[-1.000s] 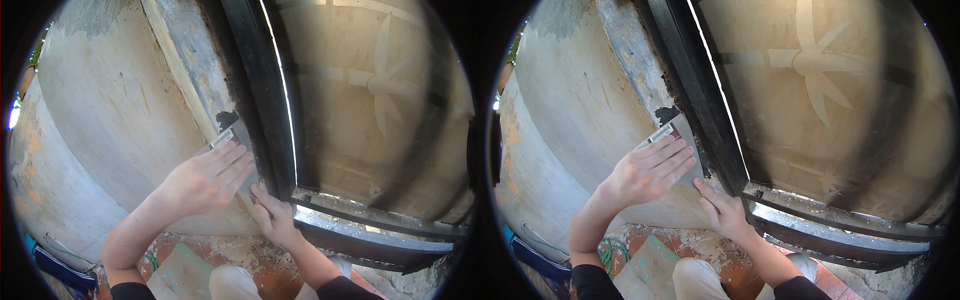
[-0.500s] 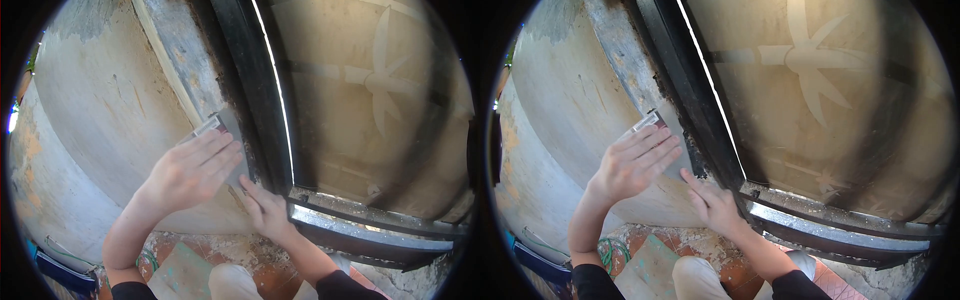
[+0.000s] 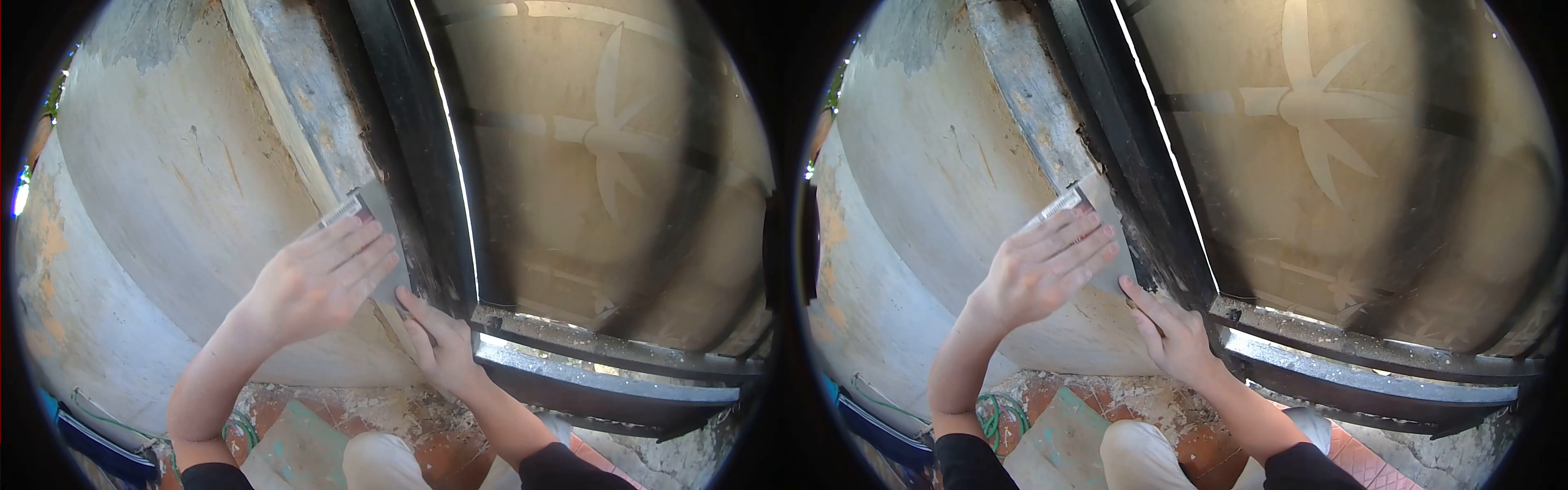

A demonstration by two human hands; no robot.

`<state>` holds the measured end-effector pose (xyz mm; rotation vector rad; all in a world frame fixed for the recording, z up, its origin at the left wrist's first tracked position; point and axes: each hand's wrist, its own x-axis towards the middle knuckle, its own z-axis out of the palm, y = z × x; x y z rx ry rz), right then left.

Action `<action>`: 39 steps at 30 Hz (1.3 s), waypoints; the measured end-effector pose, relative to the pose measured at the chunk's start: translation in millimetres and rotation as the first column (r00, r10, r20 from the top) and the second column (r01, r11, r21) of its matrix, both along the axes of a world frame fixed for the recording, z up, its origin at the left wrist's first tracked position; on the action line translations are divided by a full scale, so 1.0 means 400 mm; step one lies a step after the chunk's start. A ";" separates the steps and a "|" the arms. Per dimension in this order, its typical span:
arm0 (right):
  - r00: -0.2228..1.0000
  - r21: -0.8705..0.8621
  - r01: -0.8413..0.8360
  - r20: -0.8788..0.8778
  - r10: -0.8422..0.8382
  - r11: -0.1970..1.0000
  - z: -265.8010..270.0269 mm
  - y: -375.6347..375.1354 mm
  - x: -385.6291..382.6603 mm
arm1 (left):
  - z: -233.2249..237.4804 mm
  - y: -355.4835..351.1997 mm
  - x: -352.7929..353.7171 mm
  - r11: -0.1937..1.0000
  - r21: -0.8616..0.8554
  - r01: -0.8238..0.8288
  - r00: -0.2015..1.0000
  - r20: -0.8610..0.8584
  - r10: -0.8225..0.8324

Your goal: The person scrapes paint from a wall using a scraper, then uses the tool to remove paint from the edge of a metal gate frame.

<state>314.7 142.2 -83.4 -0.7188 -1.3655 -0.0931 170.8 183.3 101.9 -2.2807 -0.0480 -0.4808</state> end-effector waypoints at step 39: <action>0.990 -0.064 0.143 0.011 -0.143 0.988 -0.043 -0.003 -0.008 | -0.027 -0.006 -0.006 0.998 0.062 -0.003 0.996 -0.088 0.008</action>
